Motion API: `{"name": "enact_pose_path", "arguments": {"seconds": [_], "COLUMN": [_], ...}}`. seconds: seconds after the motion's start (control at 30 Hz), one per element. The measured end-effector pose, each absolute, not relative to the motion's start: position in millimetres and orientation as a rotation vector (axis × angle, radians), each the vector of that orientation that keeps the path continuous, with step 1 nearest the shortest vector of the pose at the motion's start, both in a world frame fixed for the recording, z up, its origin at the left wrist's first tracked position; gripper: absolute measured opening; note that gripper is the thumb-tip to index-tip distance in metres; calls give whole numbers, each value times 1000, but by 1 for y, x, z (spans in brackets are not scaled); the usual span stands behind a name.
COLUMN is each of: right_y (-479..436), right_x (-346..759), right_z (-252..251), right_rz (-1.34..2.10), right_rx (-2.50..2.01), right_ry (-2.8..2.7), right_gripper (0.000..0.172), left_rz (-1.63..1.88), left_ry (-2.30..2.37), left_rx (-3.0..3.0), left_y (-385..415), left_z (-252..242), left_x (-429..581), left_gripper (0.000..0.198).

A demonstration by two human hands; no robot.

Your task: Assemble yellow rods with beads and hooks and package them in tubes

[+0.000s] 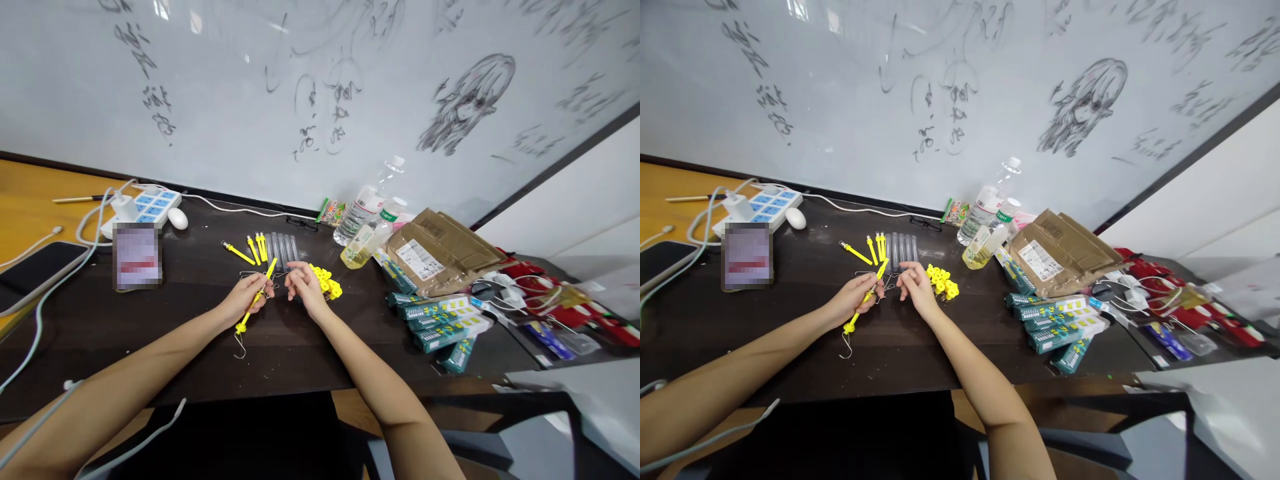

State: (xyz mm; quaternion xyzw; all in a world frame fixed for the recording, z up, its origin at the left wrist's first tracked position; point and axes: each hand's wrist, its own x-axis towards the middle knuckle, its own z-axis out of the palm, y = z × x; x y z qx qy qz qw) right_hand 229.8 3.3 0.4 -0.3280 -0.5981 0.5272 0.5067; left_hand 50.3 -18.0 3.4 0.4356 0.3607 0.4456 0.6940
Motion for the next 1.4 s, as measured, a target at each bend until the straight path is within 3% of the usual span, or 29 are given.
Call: {"name": "enact_pose_path", "arguments": {"seconds": [0.27,0.4,0.57,0.83,0.97,1.13,1.23,1.4], "right_y": [21,65,120,141,127,83,59,43], "right_x": [247,247,243,248,259,260,251,246], "right_z": [28,44,33,26,45,43,25,11], "right_rz": [380,196,470,782,1010,1231,1551,1540], "right_rx": [-1287,-1753,-1993,-1919,-1704,-1350,-1044,-893], "right_ry": [-1863,-2085,-2051,-1777,-1632,-1474,-1114,-945], "right_gripper": [16,20,31,21,12,19,23,26], "left_rz": [1135,1121,1099,1059,1018,956,890,827], "left_ry": [804,816,852,884,876,831,807,796], "left_rx": [896,917,968,1075,1084,1113,1146,1182], "left_y": [-16,-17,-20,-20,-21,-23,-27,-30], "left_z": [3,2,4,1,2,2,1,3], "left_x": [47,49,52,52,52,54,56,58], "left_gripper": [28,28,28,32,34,37,38,36]}}
